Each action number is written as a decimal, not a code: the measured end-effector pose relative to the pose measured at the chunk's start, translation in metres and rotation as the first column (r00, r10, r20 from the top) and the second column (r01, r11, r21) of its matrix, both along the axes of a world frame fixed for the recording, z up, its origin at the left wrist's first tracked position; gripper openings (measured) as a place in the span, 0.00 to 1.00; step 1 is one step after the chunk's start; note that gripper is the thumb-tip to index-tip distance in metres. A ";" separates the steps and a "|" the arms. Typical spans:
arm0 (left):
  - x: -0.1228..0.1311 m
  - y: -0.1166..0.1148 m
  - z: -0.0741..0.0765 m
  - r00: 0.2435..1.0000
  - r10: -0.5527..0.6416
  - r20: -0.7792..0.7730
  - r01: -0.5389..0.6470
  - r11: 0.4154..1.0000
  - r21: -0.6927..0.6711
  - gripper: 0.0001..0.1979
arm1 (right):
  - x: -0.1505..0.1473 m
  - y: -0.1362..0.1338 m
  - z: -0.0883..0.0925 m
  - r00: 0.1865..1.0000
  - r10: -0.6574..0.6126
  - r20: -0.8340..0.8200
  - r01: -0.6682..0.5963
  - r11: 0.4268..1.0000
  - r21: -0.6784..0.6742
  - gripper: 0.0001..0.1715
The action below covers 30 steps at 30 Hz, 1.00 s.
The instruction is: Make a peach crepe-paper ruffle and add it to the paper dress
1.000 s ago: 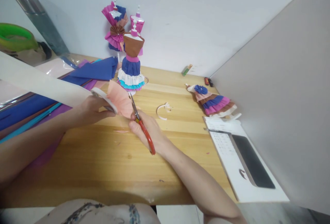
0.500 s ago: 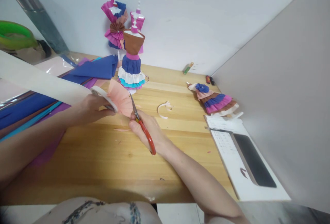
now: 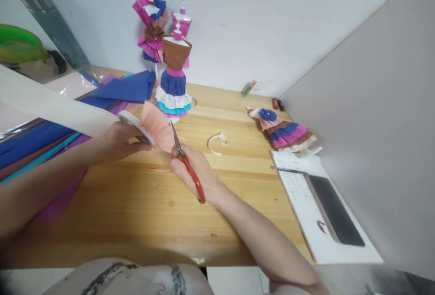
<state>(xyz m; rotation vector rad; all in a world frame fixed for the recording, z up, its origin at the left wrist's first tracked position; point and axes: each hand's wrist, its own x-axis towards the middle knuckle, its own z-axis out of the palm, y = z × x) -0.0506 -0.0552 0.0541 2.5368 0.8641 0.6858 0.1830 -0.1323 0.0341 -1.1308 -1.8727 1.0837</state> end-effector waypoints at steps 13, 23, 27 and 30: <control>0.001 0.000 0.005 0.996 0.009 -0.084 -0.010 1.000 -0.011 0.10 | 0.001 0.001 -0.001 1.000 0.008 0.017 -0.008 1.000 0.002 0.33; 0.000 -0.001 0.006 0.998 -0.009 -0.064 0.007 1.000 -0.025 0.10 | -0.001 0.000 -0.003 1.000 0.000 0.000 0.000 1.000 -0.005 0.31; -0.001 0.000 0.004 0.997 0.004 -0.072 -0.005 1.000 -0.010 0.09 | -0.002 -0.001 -0.001 1.000 -0.003 -0.015 0.003 1.000 -0.002 0.31; -0.001 0.001 0.000 0.998 0.004 -0.061 -0.004 1.000 0.002 0.08 | -0.003 -0.002 0.000 0.999 -0.027 -0.028 0.027 1.000 -0.012 0.31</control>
